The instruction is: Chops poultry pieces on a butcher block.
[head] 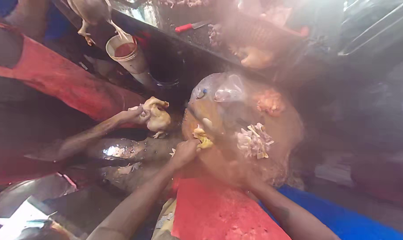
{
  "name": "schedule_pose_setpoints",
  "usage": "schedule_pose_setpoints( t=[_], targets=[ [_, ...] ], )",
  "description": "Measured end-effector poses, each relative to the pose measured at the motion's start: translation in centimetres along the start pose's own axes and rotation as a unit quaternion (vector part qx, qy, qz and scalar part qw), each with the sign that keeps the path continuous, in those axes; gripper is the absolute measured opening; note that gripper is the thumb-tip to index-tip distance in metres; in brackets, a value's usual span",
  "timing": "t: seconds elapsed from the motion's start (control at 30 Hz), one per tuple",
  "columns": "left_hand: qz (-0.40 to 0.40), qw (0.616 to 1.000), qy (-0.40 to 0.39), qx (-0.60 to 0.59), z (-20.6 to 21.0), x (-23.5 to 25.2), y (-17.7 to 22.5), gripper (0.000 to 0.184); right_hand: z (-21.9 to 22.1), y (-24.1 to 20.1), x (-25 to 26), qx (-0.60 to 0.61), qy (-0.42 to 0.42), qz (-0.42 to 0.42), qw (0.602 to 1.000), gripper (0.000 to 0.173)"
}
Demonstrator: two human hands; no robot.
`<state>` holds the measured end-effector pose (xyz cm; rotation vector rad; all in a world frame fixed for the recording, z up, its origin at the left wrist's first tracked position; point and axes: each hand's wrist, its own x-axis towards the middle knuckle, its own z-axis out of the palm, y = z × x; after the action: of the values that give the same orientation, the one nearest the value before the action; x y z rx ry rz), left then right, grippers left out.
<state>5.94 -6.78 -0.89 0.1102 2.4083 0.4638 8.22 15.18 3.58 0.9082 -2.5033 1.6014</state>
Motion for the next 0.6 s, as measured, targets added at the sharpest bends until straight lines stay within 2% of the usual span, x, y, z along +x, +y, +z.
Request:
schedule_pose_setpoints(
  t=[0.03, 0.07, 0.1, 0.13, 0.17, 0.23, 0.3, 0.33, 0.37, 0.43, 0.47, 0.5, 0.57, 0.6],
  targets=[
    [0.009, 1.000, 0.012, 0.003, 0.4, -0.2, -0.3, 0.036, 0.6, 2.3, -1.3, -0.053, -0.062, 0.038, 0.996, 0.082],
    [0.026, 0.999, 0.036, 0.011, 1.1, 0.1, -1.2, 0.036, 0.9, 4.8, -2.4, -0.117, -0.147, 0.117, 0.975, 0.074],
    [0.031, 0.999, 0.038, 0.015, 1.4, 0.2, -2.0, 0.035, 1.2, 6.8, -2.8, -0.153, -0.245, 0.226, 0.930, 0.065],
    [0.026, 0.999, 0.022, 0.007, 1.2, 0.0, -2.8, 0.033, 1.8, 8.5, -3.0, -0.171, -0.297, 0.307, 0.888, 0.058],
    [0.019, 1.000, -0.002, -0.007, 0.8, -0.7, -3.5, 0.032, 2.3, 9.4, -3.8, -0.194, -0.308, 0.353, 0.862, 0.056],
    [0.014, 0.997, -0.034, -0.065, -0.7, -2.5, -4.3, 0.032, 2.2, 9.9, -5.7, -0.187, -0.282, 0.415, 0.845, 0.055],
    [0.032, 0.981, -0.032, -0.188, -1.8, -3.8, -5.0, 0.031, 1.7, 9.8, -8.1, -0.099, -0.201, 0.467, 0.855, 0.049],
    [0.050, 0.956, -0.021, -0.288, -1.9, -3.7, -5.3, 0.029, 1.5, 9.9, -8.9, -0.047, -0.140, 0.477, 0.866, 0.048],
    [0.068, 0.912, -0.014, -0.404, -1.5, -3.1, -5.3, 0.028, 1.6, 10.3, -9.5, -0.003, -0.081, 0.489, 0.868, 0.052],
    [0.076, 0.803, -0.030, -0.590, 1.1, -0.4, -4.7, 0.037, 0.8, 10.2, -9.6, 0.038, 0.001, 0.498, 0.866, 0.055],
    [0.057, 0.775, -0.047, -0.628, 2.8, 1.5, -4.3, 0.045, 0.0, 9.2, -8.5, 0.044, 0.030, 0.479, 0.876, 0.053],
    [0.022, 0.764, -0.053, -0.643, 4.6, 3.2, -3.8, 0.049, -0.6, 7.9, -7.1, 0.054, 0.064, 0.437, 0.895, 0.049],
    [-0.051, 0.771, -0.040, -0.633, 7.6, 5.2, -2.3, 0.053, -1.6, 4.6, -4.6, 0.074, 0.111, 0.342, 0.930, 0.048],
    [-0.070, 0.782, -0.032, -0.618, 8.4, 5.5, -1.5, 0.053, -1.7, 3.2, -3.9, 0.070, 0.127, 0.292, 0.945, 0.053]
  ],
)
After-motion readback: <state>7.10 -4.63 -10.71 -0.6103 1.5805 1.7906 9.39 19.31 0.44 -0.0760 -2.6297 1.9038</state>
